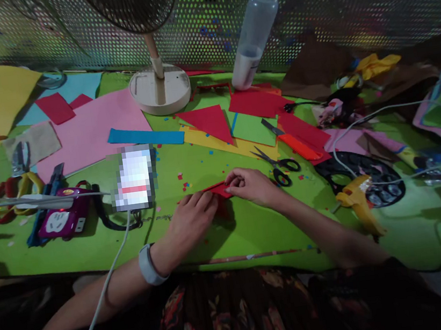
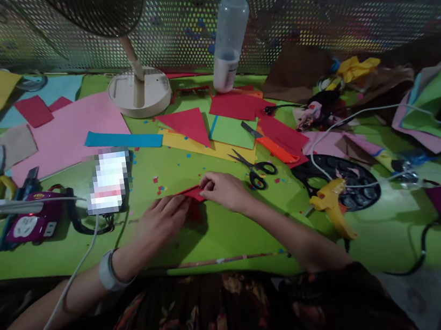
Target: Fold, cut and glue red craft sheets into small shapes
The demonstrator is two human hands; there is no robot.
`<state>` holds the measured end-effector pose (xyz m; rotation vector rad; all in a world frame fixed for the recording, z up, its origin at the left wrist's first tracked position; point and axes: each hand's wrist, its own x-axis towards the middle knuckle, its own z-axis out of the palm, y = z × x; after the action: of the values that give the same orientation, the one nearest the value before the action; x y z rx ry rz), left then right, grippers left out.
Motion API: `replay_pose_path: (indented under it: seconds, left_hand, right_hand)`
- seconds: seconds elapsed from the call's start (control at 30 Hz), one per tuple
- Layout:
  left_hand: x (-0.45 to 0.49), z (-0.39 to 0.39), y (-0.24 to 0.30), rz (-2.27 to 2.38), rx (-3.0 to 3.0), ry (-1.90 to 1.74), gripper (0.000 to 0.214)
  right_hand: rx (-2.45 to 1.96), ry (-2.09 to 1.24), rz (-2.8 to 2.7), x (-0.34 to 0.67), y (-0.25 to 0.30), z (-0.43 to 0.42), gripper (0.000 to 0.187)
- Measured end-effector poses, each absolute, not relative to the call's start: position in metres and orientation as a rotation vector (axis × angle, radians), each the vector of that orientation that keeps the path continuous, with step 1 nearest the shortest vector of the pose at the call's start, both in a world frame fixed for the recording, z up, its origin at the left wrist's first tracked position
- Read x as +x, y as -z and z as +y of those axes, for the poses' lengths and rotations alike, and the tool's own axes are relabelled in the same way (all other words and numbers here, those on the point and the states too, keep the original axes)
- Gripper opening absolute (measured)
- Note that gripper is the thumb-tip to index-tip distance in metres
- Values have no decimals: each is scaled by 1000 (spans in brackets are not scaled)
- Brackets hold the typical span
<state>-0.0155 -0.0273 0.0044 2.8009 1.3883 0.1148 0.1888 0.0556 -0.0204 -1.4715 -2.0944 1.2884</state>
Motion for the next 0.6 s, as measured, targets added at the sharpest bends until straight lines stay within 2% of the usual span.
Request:
replay_pose_path:
  seconds: [0.6]
  left_hand:
    - [-20,-38,20,1363,2906,-320,32]
  right_hand:
    - [-1513,-1204,-2050,182,15,51,14]
